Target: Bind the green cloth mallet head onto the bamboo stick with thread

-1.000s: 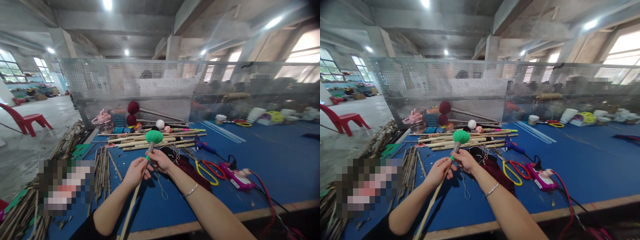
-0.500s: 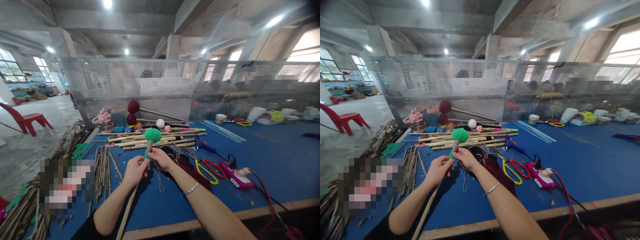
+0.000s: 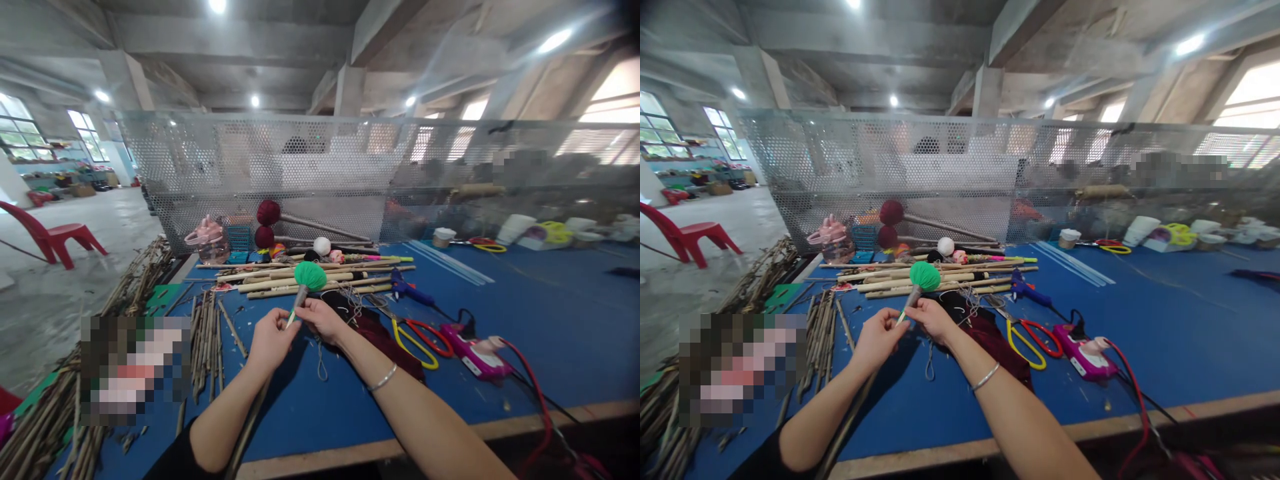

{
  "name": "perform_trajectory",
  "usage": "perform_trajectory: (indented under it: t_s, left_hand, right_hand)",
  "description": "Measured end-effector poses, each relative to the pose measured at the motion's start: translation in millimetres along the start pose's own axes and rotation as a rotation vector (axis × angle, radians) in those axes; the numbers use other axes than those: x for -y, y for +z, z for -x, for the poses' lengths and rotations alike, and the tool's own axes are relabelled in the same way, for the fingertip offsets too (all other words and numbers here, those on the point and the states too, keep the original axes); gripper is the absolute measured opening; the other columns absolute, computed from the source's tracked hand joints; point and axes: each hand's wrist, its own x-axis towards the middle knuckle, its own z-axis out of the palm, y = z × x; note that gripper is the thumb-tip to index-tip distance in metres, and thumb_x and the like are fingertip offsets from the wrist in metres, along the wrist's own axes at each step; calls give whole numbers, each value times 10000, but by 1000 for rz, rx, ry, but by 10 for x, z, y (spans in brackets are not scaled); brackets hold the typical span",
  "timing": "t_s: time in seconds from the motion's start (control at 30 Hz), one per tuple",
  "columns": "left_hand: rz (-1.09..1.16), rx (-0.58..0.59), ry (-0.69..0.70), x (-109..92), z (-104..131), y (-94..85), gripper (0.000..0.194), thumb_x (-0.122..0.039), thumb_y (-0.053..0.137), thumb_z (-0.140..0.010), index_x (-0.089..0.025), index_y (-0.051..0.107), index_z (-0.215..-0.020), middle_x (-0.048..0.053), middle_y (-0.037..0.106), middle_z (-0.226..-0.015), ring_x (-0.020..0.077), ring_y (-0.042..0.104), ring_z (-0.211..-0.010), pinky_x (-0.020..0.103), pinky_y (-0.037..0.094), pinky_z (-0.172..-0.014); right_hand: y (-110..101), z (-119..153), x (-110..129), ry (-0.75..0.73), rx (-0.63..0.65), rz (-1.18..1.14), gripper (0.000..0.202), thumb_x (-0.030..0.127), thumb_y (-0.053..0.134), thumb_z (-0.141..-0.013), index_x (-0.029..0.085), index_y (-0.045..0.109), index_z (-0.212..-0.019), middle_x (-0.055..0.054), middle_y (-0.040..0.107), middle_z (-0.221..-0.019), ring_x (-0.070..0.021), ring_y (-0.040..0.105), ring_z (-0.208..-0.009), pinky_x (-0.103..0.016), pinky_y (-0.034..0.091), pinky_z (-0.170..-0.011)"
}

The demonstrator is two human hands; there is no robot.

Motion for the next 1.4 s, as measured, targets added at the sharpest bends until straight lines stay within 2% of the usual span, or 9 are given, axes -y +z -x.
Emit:
perform_trajectory:
  t_s: [0.27,0.43,0.5,0.67,0.8,0.97,1.1,1.3,1.4]
  left_hand:
    - [328,147,-98,-74,-33,-11,363,-476,595,-667,-143,485,-759,5,618,-598,53,460,-333,170,334,-339]
    - [351,301,-138,-95,-22,-44,384,-517,493,-723,-144,498,-816,-1,592,-542,77,455,-312,184,308,-321]
    - [223,263,-112,-62,-22,-55,391,-523,456,-747,-148,509,-848,-10,579,-539,82,458,-327,190,310,-335]
    - [-137,-13,107,32,-34,-46,288,-422,603,-673,-159,537,-770,-75,470,-479,59,432,-395,180,311,-417]
    - [-106,28,19,11,-35,-38,256,-398,592,-679,-163,494,-653,-72,464,-425,60,415,-345,181,287,-377]
    - [239,187,-104,-37,-43,-16,322,-461,573,-683,-157,472,-716,-15,585,-535,52,422,-306,170,282,-323]
    - [321,304,-158,23,-51,6,341,-493,519,-720,-159,455,-736,-13,565,-513,60,436,-311,162,290,-314]
    - [9,103,-38,101,-33,22,456,-402,548,-731,-177,439,-1112,-56,524,-574,84,466,-341,182,329,-312]
    - [6,86,21,101,-47,18,428,-355,527,-752,-148,492,-1126,-43,523,-575,64,427,-351,181,325,-339]
  right_hand:
    - [-31,24,60,-6,107,-153,342,393,691,-644,138,531,-805,124,277,-415,-14,112,-340,-175,52,-328]
    - [24,36,74,-73,69,-152,341,382,711,-619,146,496,-739,83,444,-465,-7,162,-313,-193,56,-313]
    - [41,29,61,-67,21,-120,353,384,721,-602,156,476,-712,105,388,-415,-10,160,-298,-199,58,-312]
    - [72,31,39,-34,-64,-52,398,407,744,-551,150,478,-699,116,345,-396,-11,195,-307,-199,83,-332]
    - [61,36,41,-39,-31,-35,383,414,726,-583,137,509,-735,103,373,-416,-9,196,-311,-204,85,-338]
    - [5,32,45,-32,74,-110,382,430,669,-658,133,549,-866,120,296,-409,-21,133,-324,-198,53,-333]
    - [16,47,53,-44,34,-80,368,428,695,-626,132,528,-768,120,304,-390,-17,148,-318,-199,64,-336]
    - [78,42,32,34,-1,-38,420,443,730,-567,127,502,-724,96,385,-408,-19,233,-323,-208,115,-359]
    - [107,33,26,28,25,-38,432,460,722,-577,127,510,-752,71,433,-441,-36,300,-345,-209,145,-372]
